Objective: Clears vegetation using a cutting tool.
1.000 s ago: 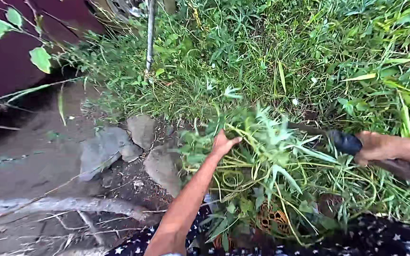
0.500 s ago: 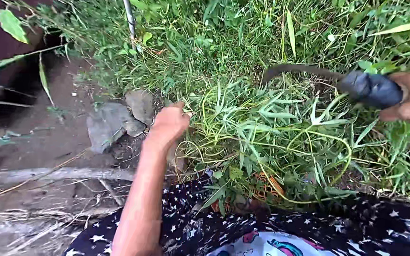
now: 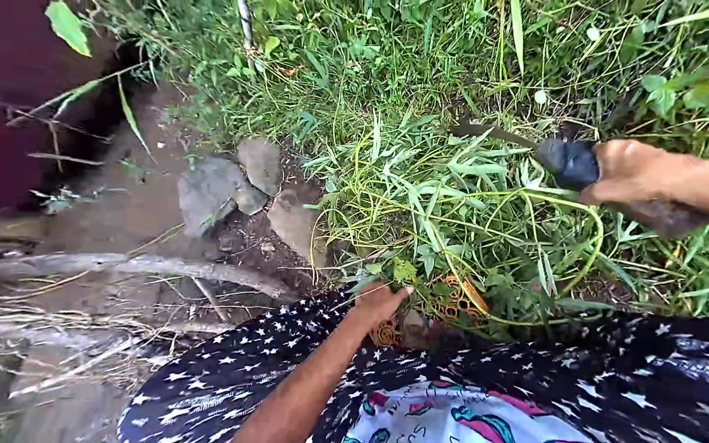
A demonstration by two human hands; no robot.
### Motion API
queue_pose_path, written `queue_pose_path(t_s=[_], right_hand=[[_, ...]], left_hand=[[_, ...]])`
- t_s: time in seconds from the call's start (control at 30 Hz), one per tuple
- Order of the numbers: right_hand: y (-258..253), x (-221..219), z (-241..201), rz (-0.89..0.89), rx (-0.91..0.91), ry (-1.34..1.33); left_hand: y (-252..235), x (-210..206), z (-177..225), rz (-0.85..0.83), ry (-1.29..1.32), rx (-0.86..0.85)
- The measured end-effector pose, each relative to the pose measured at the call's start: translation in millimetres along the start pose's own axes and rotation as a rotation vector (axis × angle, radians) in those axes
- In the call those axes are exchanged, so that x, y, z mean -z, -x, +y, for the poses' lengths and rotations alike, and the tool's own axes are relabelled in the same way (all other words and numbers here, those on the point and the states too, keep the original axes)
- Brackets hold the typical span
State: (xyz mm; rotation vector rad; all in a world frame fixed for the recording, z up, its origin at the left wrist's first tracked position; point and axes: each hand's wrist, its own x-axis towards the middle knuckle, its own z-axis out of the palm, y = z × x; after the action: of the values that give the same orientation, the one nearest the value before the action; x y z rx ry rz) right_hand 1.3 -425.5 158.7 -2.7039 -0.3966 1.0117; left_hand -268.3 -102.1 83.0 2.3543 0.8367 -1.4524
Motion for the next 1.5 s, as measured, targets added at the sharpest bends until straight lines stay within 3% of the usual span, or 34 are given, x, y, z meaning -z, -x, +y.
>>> queue_pose_path(t_s=[0.1, 0.27, 0.4, 0.57, 0.63, 0.83, 0.97, 1.1, 1.2, 1.3, 1.4, 1.5], right_hand=[[-3.7, -7.5, 9.2, -0.035, -0.014, -0.086], [8.5, -13.9, 12.4, -0.150, -0.068, -0.335], [34.6, 4.6, 9.6, -0.225, -0.011, -0.123], [12.9, 1.7, -5.5, -0.218, -0.045, -0.046], [1.9, 2.9, -11.6, -0.258, -0.061, -0.063], [-27.2, 36.5, -22.8, -0.358, -0.098, -0.087], [-24.8, 40.9, -45.7, -0.374, -0.146, -0.098], [5.2, 17.9, -62.4, -0.309, -0.042, -0.026], [38.9, -12.4, -53.4, -0.205, 0.072, -0.088], [85.8, -29.4, -51.2, -0.123, 0.108, -0.202], [129.4, -33.5, -49.9, -0.023, 0.096, -0.251], [167.6, -33.1, -48.5, 0.075, 0.134, -0.268]], left_hand=[[-15.5, 0.0, 1.8, 0.039, 0.378, -0.108], [-53.0, 0.7, 63.9, 0.204, 1.473, -0.071], [-62.9, -2.7, 82.1, 0.311, 1.687, 0.031], [-77.6, 3.1, 87.1, 0.397, 1.864, -0.109], [-84.1, 10.7, 90.3, 0.395, 1.904, -0.146], [-111.0, 26.4, 103.6, 0.384, 1.887, -0.008], [-111.2, 42.3, 104.8, 0.358, 1.870, -0.017], [-114.9, 33.4, 94.1, 0.328, 1.792, -0.105], [-95.9, 51.7, 82.4, 0.345, 1.576, -0.229], [-69.7, 69.2, 79.1, 0.518, 1.503, -0.316], [-26.4, 89.6, 74.1, 0.495, 1.353, -0.352], [-15.3, 90.8, 75.0, 0.665, 1.316, -0.512]])
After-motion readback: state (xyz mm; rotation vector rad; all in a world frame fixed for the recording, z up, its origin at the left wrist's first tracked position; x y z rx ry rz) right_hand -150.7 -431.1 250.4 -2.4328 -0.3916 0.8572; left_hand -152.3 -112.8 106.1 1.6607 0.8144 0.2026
